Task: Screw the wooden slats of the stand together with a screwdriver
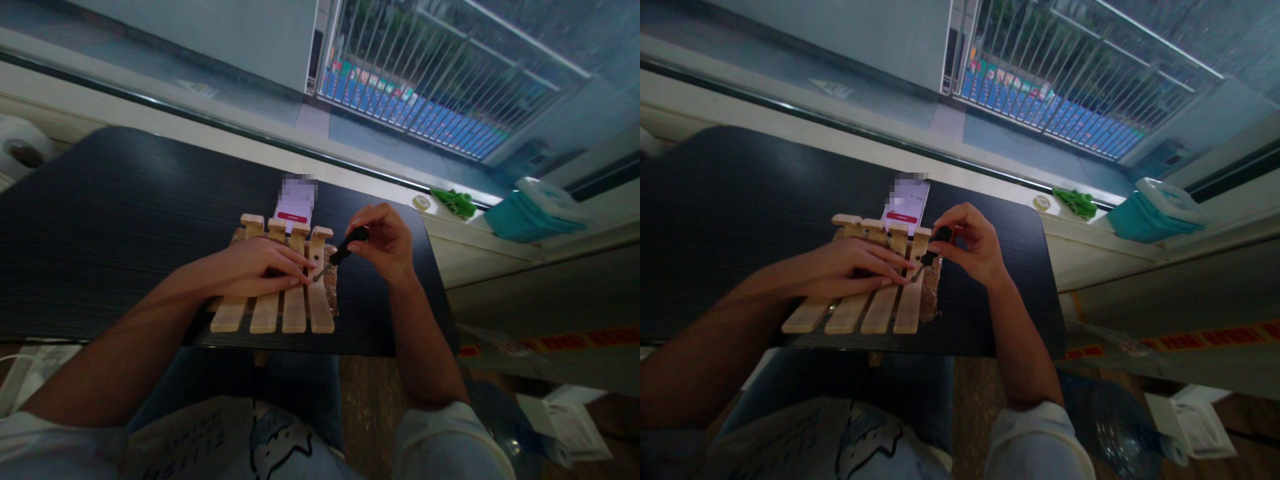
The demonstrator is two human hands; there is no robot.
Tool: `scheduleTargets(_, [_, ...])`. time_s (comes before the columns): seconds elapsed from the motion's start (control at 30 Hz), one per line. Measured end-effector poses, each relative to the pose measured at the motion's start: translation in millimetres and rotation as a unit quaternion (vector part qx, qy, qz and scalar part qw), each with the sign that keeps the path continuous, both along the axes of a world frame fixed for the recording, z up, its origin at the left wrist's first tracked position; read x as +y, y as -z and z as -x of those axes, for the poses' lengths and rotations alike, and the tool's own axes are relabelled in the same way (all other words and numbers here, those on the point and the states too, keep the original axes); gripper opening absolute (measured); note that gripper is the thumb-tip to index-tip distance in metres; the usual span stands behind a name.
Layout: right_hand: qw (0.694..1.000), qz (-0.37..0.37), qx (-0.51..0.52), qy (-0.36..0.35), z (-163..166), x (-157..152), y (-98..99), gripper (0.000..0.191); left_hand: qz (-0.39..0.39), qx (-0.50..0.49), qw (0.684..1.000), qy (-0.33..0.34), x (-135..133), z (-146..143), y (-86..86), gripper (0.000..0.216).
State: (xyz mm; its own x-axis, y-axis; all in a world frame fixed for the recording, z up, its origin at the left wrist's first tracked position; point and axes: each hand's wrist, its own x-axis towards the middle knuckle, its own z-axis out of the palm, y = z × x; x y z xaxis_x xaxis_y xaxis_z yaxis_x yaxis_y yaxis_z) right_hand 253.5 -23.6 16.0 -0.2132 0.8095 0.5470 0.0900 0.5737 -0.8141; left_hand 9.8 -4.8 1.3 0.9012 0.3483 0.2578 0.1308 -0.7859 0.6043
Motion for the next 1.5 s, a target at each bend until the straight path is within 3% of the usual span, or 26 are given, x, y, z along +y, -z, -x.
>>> scheduleTargets(0.13, [1.0,-0.016,0.001,0.018,0,1,1.9,0.03,0.001,0.006,1.0,-0.004,0,0,0.6,0.026])
scheduleTargets(0.27, [1.0,-0.015,-0.017,-0.006,-3,1,1.1,0.026,-0.006,0.005,1.0,0.002,0,0,0.6,0.027])
scheduleTargets(0.5, [0.996,0.05,-0.04,-0.069,-10,-6,-3.6,0.018,0.004,0.007,1.0,0.003,1,0,1.8,0.026])
scheduleTargets(0.8, [0.997,0.047,-0.043,-0.04,-11,-2,3.9,0.029,-0.003,0.017,1.0,0.003,0,0,-0.7,0.026])
scheduleTargets(1.33, [0.999,0.047,-0.01,-0.009,-4,-1,-1.2,0.031,-0.005,0.005,1.0,0.005,1,0,0.9,0.026])
scheduleTargets(1.5, [1.0,0.013,0.005,-0.022,-3,0,0.2,0.025,0.002,0.001,1.0,0.004,0,0,0.9,0.025])
